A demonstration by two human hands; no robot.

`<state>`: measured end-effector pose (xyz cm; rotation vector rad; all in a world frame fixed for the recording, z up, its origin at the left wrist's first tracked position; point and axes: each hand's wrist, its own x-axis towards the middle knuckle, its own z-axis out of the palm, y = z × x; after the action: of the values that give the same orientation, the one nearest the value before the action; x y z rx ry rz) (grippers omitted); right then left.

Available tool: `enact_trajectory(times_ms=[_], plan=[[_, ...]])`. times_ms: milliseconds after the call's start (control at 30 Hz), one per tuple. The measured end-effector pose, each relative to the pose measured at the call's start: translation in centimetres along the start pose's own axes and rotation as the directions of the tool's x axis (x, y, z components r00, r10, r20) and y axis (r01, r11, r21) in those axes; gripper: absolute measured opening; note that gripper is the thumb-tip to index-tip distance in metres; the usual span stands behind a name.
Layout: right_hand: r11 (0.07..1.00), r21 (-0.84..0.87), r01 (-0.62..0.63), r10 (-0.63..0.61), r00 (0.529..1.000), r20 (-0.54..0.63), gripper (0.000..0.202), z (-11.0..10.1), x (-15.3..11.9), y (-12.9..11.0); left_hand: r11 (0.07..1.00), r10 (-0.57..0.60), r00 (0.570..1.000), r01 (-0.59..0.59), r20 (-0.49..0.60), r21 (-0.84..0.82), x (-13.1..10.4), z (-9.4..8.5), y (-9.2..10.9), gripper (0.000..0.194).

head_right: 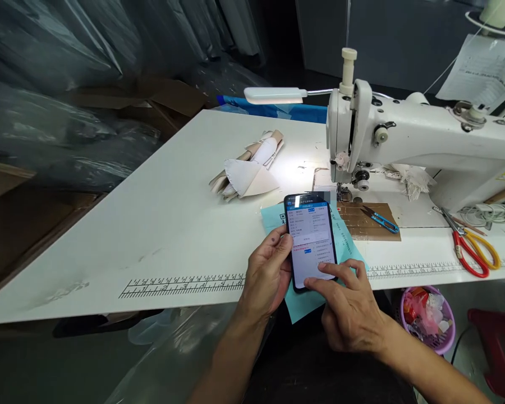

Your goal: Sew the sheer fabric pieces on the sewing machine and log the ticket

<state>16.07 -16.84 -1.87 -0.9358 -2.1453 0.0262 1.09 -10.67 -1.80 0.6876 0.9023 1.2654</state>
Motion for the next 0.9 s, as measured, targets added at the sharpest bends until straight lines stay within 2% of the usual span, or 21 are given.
enact_trajectory(times_ms=[367,667,900], plan=[[0.999,0.046,-0.020,0.023,0.998,-0.067,0.051,-0.9,-0.9,0.0,1.000,-0.022,1.000,0.022,-0.012,0.012,-0.2,0.3,0.4,0.055],[0.997,0.073,-0.023,0.031,0.993,-0.115,0.053,-0.7,-1.3,0.2,0.999,-0.008,1.000,0.009,-0.022,0.039,0.0,0.2,0.1,0.055],[0.999,0.006,-0.047,0.048,0.990,-0.132,0.047,-0.9,-1.5,1.0,0.999,0.006,0.999,-0.004,-0.036,0.049,0.0,0.1,0.1,0.054]])
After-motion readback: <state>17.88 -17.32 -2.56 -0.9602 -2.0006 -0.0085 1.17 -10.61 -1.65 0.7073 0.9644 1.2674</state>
